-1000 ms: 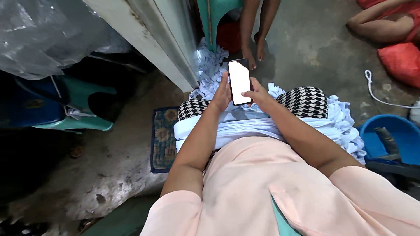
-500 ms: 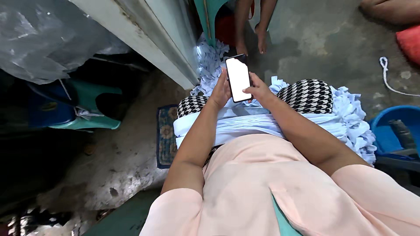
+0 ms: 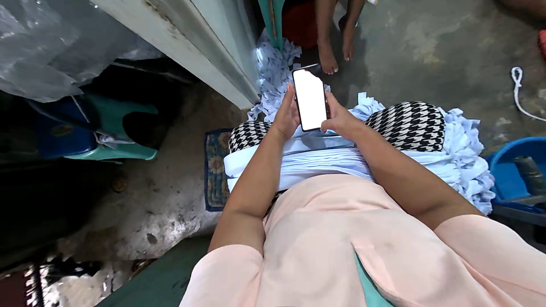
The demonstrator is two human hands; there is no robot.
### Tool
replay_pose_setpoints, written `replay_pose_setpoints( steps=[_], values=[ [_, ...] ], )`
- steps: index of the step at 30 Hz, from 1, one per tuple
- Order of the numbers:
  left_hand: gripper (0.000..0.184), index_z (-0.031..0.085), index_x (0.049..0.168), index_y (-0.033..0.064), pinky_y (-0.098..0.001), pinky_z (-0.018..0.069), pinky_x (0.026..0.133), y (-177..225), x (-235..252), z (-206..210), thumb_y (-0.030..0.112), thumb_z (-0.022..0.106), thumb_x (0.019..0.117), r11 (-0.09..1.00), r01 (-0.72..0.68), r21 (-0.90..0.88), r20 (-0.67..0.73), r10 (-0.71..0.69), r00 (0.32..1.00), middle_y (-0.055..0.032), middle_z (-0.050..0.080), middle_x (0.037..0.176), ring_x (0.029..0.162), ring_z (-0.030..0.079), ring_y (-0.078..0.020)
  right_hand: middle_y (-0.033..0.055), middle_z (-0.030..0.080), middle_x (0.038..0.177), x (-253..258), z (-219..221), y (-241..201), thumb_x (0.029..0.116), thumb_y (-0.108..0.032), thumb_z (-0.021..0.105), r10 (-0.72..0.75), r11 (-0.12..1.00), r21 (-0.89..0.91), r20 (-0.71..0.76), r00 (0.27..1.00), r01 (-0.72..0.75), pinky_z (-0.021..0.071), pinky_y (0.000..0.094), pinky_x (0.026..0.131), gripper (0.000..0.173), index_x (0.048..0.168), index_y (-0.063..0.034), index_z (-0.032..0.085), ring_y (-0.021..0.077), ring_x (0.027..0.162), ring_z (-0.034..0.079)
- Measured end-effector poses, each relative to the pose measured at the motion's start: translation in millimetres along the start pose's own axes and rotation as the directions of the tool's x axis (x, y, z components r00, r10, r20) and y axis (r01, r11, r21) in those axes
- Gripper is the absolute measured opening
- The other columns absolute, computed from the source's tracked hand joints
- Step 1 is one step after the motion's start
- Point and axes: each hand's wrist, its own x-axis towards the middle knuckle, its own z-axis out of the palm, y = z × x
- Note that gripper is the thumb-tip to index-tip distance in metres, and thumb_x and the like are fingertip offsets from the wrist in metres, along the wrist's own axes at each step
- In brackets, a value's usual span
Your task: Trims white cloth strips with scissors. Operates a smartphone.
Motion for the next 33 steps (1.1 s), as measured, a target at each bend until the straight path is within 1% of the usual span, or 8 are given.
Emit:
replay_pose_setpoints(
  steps=[2,7,12,16,20,24,28,33],
  values=[
    [0.085,0.007,0.164,0.0148,-0.0439,0.0487,0.107,0.2,0.0,-0.1,0.071,0.011,0.0996,1.0,-0.006,-0.012,0.006,0.006,1.0,-0.0115,0.044,0.155,0.133,0.054,-0.0213,0.0143,0.055,0.14,-0.2,-0.2,-0.7,0.0643,0.011,0.063,0.002,1.0,-0.001,0.009,1.0,-0.002,0.0599,0.0398,0.076,0.111,0.16,-0.0168,0.014,0.0231,0.113,0.065],
    [0.087,0.014,0.162,0.0132,-0.0449,0.0499,0.106,-0.1,-0.3,-0.5,0.073,0.011,0.0983,1.0,-0.019,-0.017,0.01,0.019,1.0,-0.0115,0.048,0.152,0.131,0.056,-0.0216,0.0147,0.055,0.141,0.7,-1.3,-0.7,0.0669,0.012,0.064,0.01,0.999,-0.034,0.006,1.0,-0.01,0.0598,0.0401,0.073,0.109,0.16,-0.0175,0.015,0.0243,0.111,0.066],
    [0.088,0.01,0.163,0.0138,-0.0453,0.0493,0.107,1.4,-3.9,-0.4,0.074,0.013,0.098,0.999,-0.02,-0.034,0.014,0.021,1.0,-0.0118,0.047,0.154,0.132,0.055,-0.0225,0.014,0.055,0.141,0.1,1.5,-2.6,0.0652,0.011,0.064,0.013,1.0,-0.028,0.001,1.0,-0.013,0.0598,0.0395,0.073,0.109,0.159,-0.0171,0.017,0.0234,0.112,0.065],
    [0.08,0.011,0.163,0.0178,-0.0437,0.0511,0.105,4.8,-7.4,2.0,0.068,0.006,0.1011,0.998,-0.007,-0.062,0.022,0.009,1.0,-0.0106,0.05,0.15,0.128,0.059,-0.0225,0.0115,0.058,0.137,-1.8,3.5,-4.3,0.0656,0.012,0.062,-0.006,0.999,0.04,0.017,1.0,0.005,0.0602,0.037,0.074,0.104,0.157,-0.0161,0.02,0.021,0.11,0.066],
    [0.08,0.013,0.162,0.0177,-0.0441,0.0526,0.103,2.8,-6.6,0.4,0.069,0.007,0.1007,0.997,-0.02,-0.073,0.046,0.024,0.999,-0.011,0.052,0.148,0.125,0.06,-0.0231,0.0114,0.059,0.136,-2.1,2.3,-4.2,0.0663,0.01,0.061,-0.01,0.998,0.061,0.035,0.999,0.008,0.0599,0.0359,0.071,0.102,0.156,-0.0164,0.021,0.0207,0.109,0.067],
    [0.081,0.014,0.162,0.0166,-0.0431,0.0535,0.102,2.3,-6.1,1.9,0.069,0.007,0.1006,0.998,-0.026,-0.064,0.05,0.029,0.998,-0.0104,0.054,0.146,0.124,0.061,-0.0218,0.0119,0.061,0.132,-2.3,0.7,-3.6,0.0758,0.01,0.059,0.003,0.998,0.06,0.026,1.0,-0.004,0.0579,0.0329,0.062,0.092,0.156,-0.0168,0.023,0.0213,0.099,0.069],
    [0.08,0.013,0.162,0.0165,-0.0427,0.0519,0.104,1.4,-5.2,3.3,0.069,0.007,0.1008,0.998,-0.013,-0.053,0.058,0.016,0.998,-0.0096,0.052,0.149,0.126,0.06,-0.0209,0.0132,0.062,0.129,-1.6,0.8,-0.9,0.0841,0.002,0.06,0.022,0.999,0.037,-0.021,1.0,-0.021,0.0584,0.0346,0.062,0.081,0.156,-0.0162,0.026,0.0234,0.098,0.069],
    [0.08,0.012,0.162,0.0168,-0.0424,0.0524,0.103,-1.7,-1.6,1.8,0.068,0.007,0.1011,0.998,0.008,-0.066,0.056,-0.005,0.998,-0.0102,0.052,0.148,0.125,0.06,-0.0209,0.0144,0.062,0.129,-0.6,5.6,0.3,0.0807,0.004,0.07,0.027,0.999,-0.032,-0.077,0.997,-0.03,0.0573,0.0341,0.059,0.089,0.155,-0.0134,0.025,0.0219,0.093,0.069]
  ],
)
